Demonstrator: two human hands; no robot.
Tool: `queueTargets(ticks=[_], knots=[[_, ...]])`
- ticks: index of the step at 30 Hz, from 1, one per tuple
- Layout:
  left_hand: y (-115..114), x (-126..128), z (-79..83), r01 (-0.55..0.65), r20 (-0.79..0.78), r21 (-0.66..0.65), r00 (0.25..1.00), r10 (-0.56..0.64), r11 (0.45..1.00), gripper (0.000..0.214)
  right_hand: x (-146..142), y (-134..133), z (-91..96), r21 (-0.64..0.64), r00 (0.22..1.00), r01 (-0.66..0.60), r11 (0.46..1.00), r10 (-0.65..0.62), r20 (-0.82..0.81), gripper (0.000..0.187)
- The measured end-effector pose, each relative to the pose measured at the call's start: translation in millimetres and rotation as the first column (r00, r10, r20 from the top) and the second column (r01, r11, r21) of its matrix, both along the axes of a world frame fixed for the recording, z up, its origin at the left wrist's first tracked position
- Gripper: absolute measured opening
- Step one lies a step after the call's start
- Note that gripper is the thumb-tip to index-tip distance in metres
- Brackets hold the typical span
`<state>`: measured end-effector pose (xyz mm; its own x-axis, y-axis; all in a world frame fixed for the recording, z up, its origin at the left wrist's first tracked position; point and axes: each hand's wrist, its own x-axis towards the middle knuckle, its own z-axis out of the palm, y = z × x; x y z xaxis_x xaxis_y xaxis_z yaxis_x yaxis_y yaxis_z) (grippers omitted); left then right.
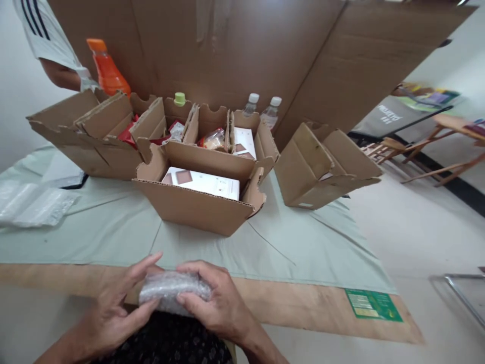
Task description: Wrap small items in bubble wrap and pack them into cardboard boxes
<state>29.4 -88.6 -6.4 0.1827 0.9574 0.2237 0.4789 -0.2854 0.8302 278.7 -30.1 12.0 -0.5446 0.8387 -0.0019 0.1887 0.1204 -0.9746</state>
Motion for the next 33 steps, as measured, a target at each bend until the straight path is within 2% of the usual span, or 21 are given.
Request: queueTargets(ticks=[2, 5, 7, 9, 11, 13, 15, 17, 19, 21, 23, 26, 28, 29, 31, 32, 33], knots=[[20.0, -6.3, 22.6, 0.064, 0.000, 0.066, 0.998, -0.064, 0.996, 0.074, 13.6, 2.1, 11.1, 0.029, 0.998, 0.059, 0.998, -0.060, 0.018, 0.021], [67.6, -11.3, 77.4, -0.039, 0.022, 0.269, 0.999, 0.034, 0.962, 0.067, 43.6, 4.9, 33.6, 0.065, 0.992, 0.129, 0.990, -0.129, 0.003, 0.018], [110.6, -1.4, 117.0, -0.006, -0.052, 0.372, 0.998, 0.027, 0.928, 0.049, 66.3, 7.9, 49.7, 0.106, 0.988, 0.155, 0.982, -0.153, -0.028, 0.021], [157.3, 20.8, 148.3, 0.229, -0.225, 0.357, 0.962, -0.155, 0.905, 0.029, 84.7, 14.2, 64.2, 0.184, 0.973, 0.231, 0.955, -0.222, -0.069, 0.023], [199.4, 50.6, 166.3, 0.508, -0.381, 0.219, 0.830, -0.407, 0.833, 0.032, 94.5, 24.8, 75.8, 0.296, 0.948, 0.317, 0.901, -0.301, -0.101, 0.020], [229.9, 80.4, 171.2, 0.665, -0.495, 0.075, 0.672, -0.551, 0.743, 0.043, 95.6, 38.7, 84.6, 0.409, 0.945, 0.322, 0.854, -0.316, -0.085, 0.016], [246.3, 103.4, 167.4, 0.713, -0.602, -0.077, 0.524, -0.602, 0.697, 0.051, 90.7, 52.3, 90.6, 0.497, 0.965, 0.224, 0.838, -0.263, 0.008, 0.014], [251.7, 116.2, 160.4, 0.695, -0.706, -0.175, 0.405, -0.581, 0.698, 0.049, 83.7, 62.6, 94.0, 0.558, 0.967, 0.106, 0.823, -0.217, 0.136, 0.012], [252.0, 120.2, 155.1, 0.655, -0.775, -0.213, 0.338, -0.533, 0.725, 0.043, 77.9, 68.3, 94.7, 0.609, 0.952, 0.051, 0.791, -0.222, 0.209, 0.011], [251.7, 119.2, 153.8, 0.624, -0.787, -0.237, 0.326, -0.524, 0.744, 0.041, 75.7, 70.2, 93.7, 0.643, 0.943, 0.054, 0.764, -0.251, 0.218, 0.010], [251.7, 115.3, 156.7, 0.602, -0.769, -0.272, 0.333, -0.546, 0.751, 0.042, 78.4, 68.9, 93.1, 0.640, 0.941, 0.062, 0.766, -0.259, 0.219, 0.009], [248.3, 102.2, 166.2, 0.618, -0.731, -0.248, 0.387, -0.563, 0.746, 0.048, 89.9, 62.0, 98.4, 0.557, 0.957, 0.094, 0.825, -0.230, 0.179, 0.010], [243.3, 87.9, 171.6, 0.609, -0.706, -0.208, 0.448, -0.548, 0.766, 0.051, 97.5, 56.4, 108.6, 0.468, 0.958, 0.218, 0.857, -0.279, 0.064, 0.013], [240.5, 79.7, 172.7, 0.596, -0.697, -0.195, 0.475, -0.537, 0.779, 0.052, 99.3, 54.7, 115.8, 0.427, 0.940, 0.312, 0.849, -0.340, -0.012, 0.015], [236.2, 64.1, 170.8, 0.566, -0.681, -0.175, 0.521, -0.514, 0.806, 0.050, 96.7, 57.0, 133.4, 0.398, 0.858, 0.507, 0.765, -0.494, -0.143, 0.020], [234.8, 57.7, 168.0, 0.559, -0.670, -0.172, 0.537, -0.512, 0.811, 0.049, 92.2, 62.0, 143.0, 0.426, 0.817, 0.565, 0.707, -0.551, -0.169, 0.023], [234.0, 52.7, 164.5, 0.556, -0.659, -0.171, 0.549, -0.514, 0.813, 0.049, 86.0, 69.7, 152.6, 0.489, 0.801, 0.569, 0.661, -0.581, -0.146, 0.025]])
